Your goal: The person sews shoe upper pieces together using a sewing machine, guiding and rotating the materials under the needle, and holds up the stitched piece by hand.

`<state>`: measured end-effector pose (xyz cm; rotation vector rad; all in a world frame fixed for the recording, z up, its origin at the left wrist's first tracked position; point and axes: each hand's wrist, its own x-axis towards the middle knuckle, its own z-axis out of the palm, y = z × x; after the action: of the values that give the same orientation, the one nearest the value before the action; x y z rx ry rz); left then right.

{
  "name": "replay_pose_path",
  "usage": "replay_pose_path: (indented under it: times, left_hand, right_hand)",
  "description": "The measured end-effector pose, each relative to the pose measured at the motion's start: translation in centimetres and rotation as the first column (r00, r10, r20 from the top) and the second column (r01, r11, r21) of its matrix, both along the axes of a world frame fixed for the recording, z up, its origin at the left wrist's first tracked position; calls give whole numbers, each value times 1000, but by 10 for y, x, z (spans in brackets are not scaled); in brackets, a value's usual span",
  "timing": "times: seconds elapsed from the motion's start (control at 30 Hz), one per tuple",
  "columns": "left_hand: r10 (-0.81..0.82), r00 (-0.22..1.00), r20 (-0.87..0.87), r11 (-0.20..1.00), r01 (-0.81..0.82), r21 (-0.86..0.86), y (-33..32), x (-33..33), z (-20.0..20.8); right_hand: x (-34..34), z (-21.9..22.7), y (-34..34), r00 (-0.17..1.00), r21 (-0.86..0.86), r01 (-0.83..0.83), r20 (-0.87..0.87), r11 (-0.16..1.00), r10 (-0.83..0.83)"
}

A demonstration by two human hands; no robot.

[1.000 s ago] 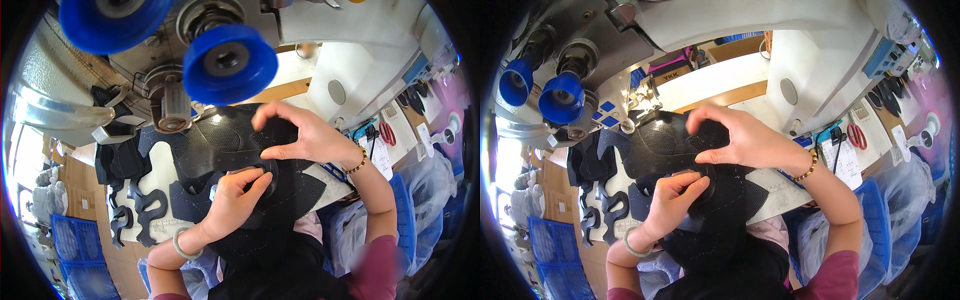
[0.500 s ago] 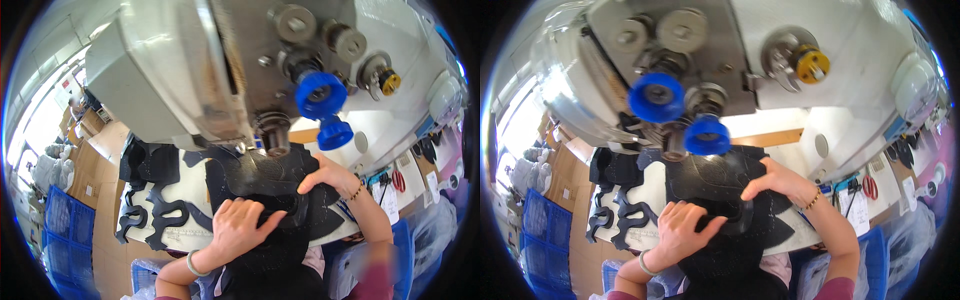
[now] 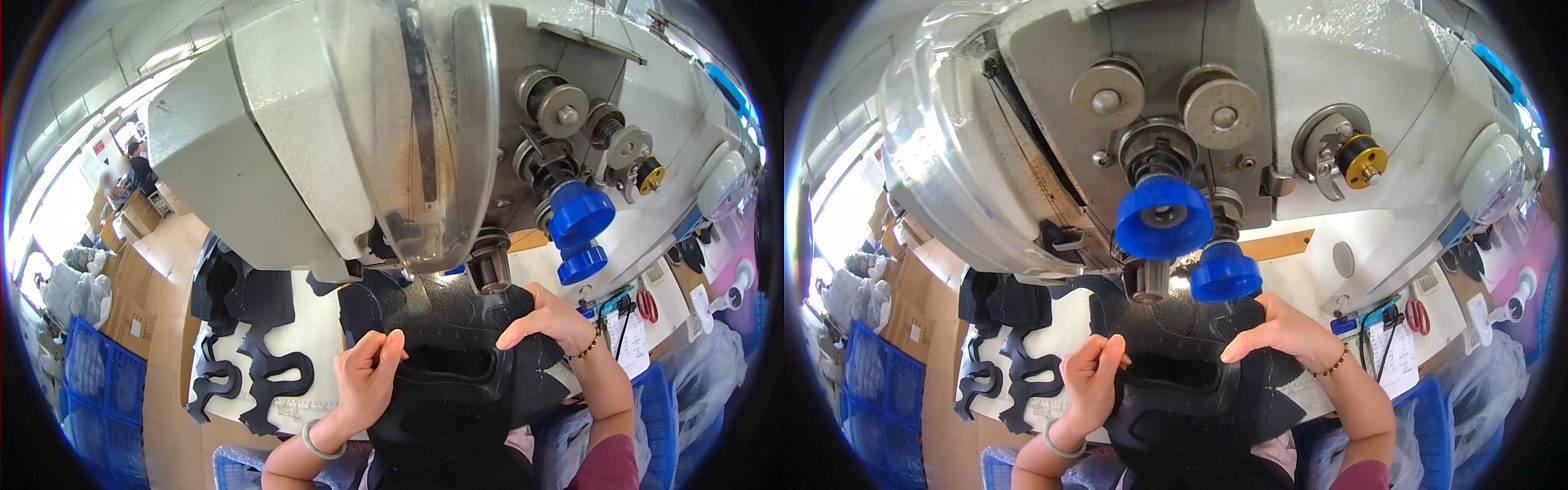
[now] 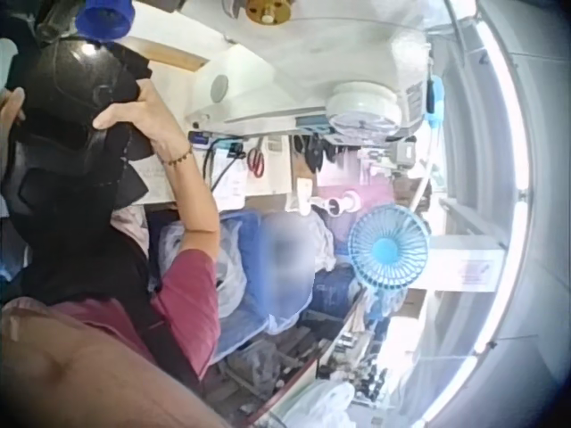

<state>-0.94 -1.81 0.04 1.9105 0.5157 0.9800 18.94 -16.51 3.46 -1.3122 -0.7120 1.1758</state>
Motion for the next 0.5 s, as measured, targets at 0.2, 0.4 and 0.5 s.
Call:
replay_pose_path:
  times: [0.2, 0.4, 0.5]
  left_hand:
    - [-55, 998, -2, 993, 55, -100, 10, -5, 3]
    - [-107, 994, 6, 983, 107, -152, 19, -6, 3]
    - [-136, 991, 2, 977, 134, -166, 22, -4, 6]
  right_hand:
    - [-14, 6, 1, 998, 39, 58, -9, 998, -58]
    - [-22, 1, 0, 995, 47, 105, -7, 993, -104]
    - [-22, -4, 0, 990, 29, 142, 12, 989, -143]
